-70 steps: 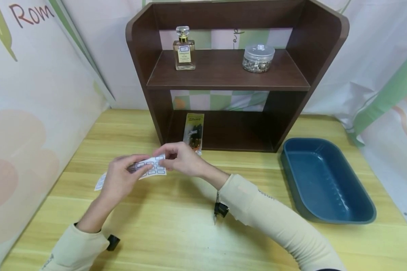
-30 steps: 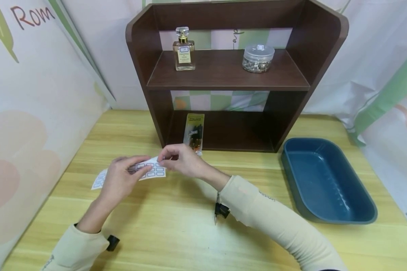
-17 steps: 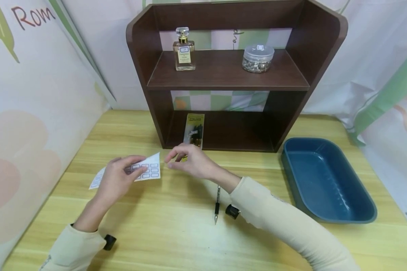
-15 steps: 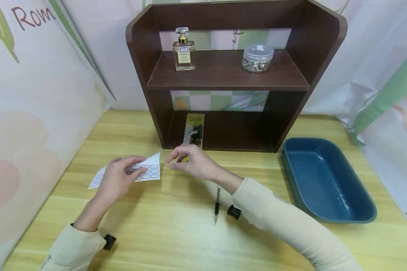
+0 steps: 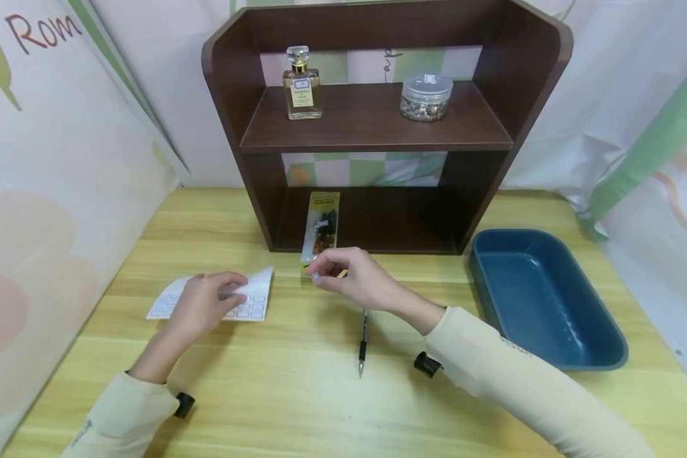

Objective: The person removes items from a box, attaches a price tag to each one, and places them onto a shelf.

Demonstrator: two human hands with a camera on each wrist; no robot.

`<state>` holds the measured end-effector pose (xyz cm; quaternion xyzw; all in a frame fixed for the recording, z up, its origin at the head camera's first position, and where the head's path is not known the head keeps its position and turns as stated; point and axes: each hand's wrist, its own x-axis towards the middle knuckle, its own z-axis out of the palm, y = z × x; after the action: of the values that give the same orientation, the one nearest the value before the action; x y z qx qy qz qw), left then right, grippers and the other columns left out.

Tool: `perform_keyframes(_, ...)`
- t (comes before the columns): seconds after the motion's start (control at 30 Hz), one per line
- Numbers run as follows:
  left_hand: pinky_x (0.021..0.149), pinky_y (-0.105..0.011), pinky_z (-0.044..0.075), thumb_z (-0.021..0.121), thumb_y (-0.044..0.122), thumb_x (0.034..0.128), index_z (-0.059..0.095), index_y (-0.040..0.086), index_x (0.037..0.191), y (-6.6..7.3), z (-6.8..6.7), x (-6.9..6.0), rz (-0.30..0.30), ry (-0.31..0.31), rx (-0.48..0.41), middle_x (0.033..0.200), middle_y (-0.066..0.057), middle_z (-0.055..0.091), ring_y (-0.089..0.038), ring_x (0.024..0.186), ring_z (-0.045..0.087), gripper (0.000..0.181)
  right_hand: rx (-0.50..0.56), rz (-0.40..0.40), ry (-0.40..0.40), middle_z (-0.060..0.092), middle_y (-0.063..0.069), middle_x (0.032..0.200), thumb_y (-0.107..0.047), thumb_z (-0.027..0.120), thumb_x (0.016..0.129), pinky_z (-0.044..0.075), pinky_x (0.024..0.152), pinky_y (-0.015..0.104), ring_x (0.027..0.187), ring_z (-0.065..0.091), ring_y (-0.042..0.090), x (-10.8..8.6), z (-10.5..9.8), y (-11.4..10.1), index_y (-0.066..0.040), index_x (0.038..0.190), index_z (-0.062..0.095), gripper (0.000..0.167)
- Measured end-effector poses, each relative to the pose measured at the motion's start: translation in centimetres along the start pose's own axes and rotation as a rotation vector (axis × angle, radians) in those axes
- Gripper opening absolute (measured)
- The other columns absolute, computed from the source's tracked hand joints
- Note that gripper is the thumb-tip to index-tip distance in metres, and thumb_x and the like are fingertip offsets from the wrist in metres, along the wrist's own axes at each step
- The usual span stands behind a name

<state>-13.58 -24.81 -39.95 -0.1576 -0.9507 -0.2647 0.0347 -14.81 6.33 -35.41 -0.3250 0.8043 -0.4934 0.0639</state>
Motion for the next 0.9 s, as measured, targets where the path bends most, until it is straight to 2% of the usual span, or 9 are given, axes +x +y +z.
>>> perform_keyframes(0.17,0.099,-0.059,0.046,0.077,0.008,0.0878,0.072,0.004,0.115,-0.6,0.6,0.2,-0.012,-0.052,0.031,0.115,-0.017,0.071,-0.042,0.111,0.064,0.028,-0.034,0.009,-0.021,0.071,0.001,0.095,-0.002,0.068,0.095,0.053,0.074,0.031,0.083,0.061,0.015,-1.2,-1.2,0.7,-0.009,0.104,0.074,0.014)
perform_keyframes(0.27,0.098,-0.058,0.046,0.077,0.010,0.0872,0.072,0.004,0.116,-0.7,0.9,0.2,-0.017,-0.098,0.050,0.117,-0.018,0.071,-0.042,0.111,0.064,0.029,-0.043,0.041,-0.044,0.069,0.003,0.089,0.000,0.067,0.094,0.050,0.065,0.029,0.076,0.058,0.018,-1.9,-1.9,1.1,-0.008,0.105,0.074,0.015)
perform_keyframes(0.4,0.099,-0.060,0.045,0.080,0.010,0.0842,0.072,0.005,0.116,-0.7,1.1,0.3,0.015,-0.126,0.089,0.119,-0.019,0.069,-0.042,0.113,0.062,0.033,-0.054,0.076,-0.071,0.067,0.008,0.084,0.001,0.066,0.094,0.046,0.059,0.027,0.070,0.054,0.019,-2.7,-2.6,1.6,-0.008,0.106,0.073,0.017)
perform_keyframes(0.5,0.098,-0.061,0.045,0.082,0.010,0.0818,0.071,0.005,0.115,-0.7,1.2,0.3,0.039,-0.127,0.118,0.121,-0.020,0.067,-0.042,0.114,0.061,0.035,-0.062,0.085,-0.100,0.069,0.008,0.087,0.002,0.066,0.094,0.047,0.061,0.027,0.071,0.055,0.019,-3.0,-2.9,2.0,-0.008,0.105,0.073,0.017)
perform_keyframes(0.63,0.098,-0.062,0.045,0.083,0.009,0.0804,0.071,0.005,0.116,-0.6,1.4,0.3,0.040,-0.122,0.126,0.123,-0.022,0.066,-0.044,0.115,0.059,0.038,-0.044,0.132,-0.163,0.071,0.010,0.093,0.003,0.065,0.093,0.051,0.065,0.028,0.075,0.060,0.020,-3.5,-3.3,2.6,-0.005,0.105,0.072,0.016)
perform_keyframes(0.8,0.098,-0.060,0.046,0.083,0.010,0.0810,0.071,0.004,0.116,-0.2,1.7,0.2,0.056,-0.081,0.100,0.122,-0.020,0.066,-0.042,0.114,0.061,0.038,-0.005,0.220,-0.248,0.067,0.016,0.079,0.005,0.064,0.094,0.047,0.061,0.026,0.069,0.058,0.018,-4.1,-3.5,3.0,0.000,0.107,0.070,0.016)
perform_keyframes(0.9,0.096,-0.057,0.048,0.082,0.011,0.0822,0.072,0.005,0.114,0.6,2.1,0.1,0.076,-0.059,0.072,0.119,-0.017,0.068,-0.039,0.111,0.063,0.034,0.007,0.263,-0.285,0.063,0.014,0.073,0.005,0.063,0.094,0.042,0.057,0.024,0.065,0.054,0.016,-4.3,-3.6,3.1,0.001,0.106,0.070,0.014)
